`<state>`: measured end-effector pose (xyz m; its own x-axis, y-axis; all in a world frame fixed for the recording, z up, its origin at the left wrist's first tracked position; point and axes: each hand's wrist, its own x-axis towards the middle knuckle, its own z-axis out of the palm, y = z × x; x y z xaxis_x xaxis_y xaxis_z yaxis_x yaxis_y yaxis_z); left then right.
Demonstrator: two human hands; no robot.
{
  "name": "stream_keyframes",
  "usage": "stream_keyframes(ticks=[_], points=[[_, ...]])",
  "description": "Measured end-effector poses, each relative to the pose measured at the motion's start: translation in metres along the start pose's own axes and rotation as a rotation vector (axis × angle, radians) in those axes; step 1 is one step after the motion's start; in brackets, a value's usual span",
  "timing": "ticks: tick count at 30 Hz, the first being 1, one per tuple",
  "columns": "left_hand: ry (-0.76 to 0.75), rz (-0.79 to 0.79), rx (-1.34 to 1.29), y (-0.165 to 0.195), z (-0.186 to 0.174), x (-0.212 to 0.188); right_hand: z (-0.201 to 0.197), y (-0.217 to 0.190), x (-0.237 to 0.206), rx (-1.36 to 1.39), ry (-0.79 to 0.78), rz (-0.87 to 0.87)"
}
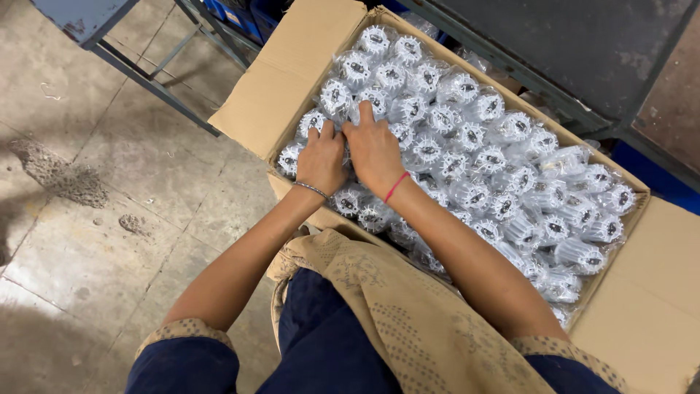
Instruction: The person wraps a white lamp holder in plastic film by hand, then places the wrapped lamp holders one at a time into a large cardboard box, arranging them in rows. After the box is filled, the person takes a marker and writes on the box flap while another person holds the box.
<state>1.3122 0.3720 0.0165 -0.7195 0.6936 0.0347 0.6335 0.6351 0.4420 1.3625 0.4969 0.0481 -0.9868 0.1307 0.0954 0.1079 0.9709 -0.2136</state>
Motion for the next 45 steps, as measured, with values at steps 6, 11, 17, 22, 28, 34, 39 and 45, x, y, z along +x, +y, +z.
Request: stream_keyframes(ticks=[6,11,17,22,28,34,39,45], points=[[0.037,-0.021,-0.103,-0.005,-0.001,-0.006,-0.021,0.028,0.018,0.192,-0.277,-0.073],[0.05,-0.006,-0.134,-0.004,-0.005,-0.005,-0.074,0.07,0.01,0.389,-0.285,0.004],[0.016,-0.036,-0.17,-0.001,-0.013,-0.005,-0.061,0.032,-0.006,0.419,-0.155,-0.002],[0.074,-0.035,-0.145,0.003,-0.012,-0.008,-0.044,0.03,-0.002,0.284,-0.08,-0.063],[0.044,-0.062,-0.104,0.002,-0.002,-0.006,-0.025,0.029,0.003,0.235,-0.068,-0.04],[-0.064,-0.001,-0.057,-0.006,-0.005,0.001,-0.047,0.046,0.002,0.497,-0.125,-0.033],[0.008,0.12,-0.272,-0.004,-0.017,0.008,-0.061,0.047,-0.048,0.492,-0.037,0.093],[-0.057,0.005,-0.243,0.017,-0.019,0.021,-0.033,0.013,-0.093,0.066,0.003,-0.161]])
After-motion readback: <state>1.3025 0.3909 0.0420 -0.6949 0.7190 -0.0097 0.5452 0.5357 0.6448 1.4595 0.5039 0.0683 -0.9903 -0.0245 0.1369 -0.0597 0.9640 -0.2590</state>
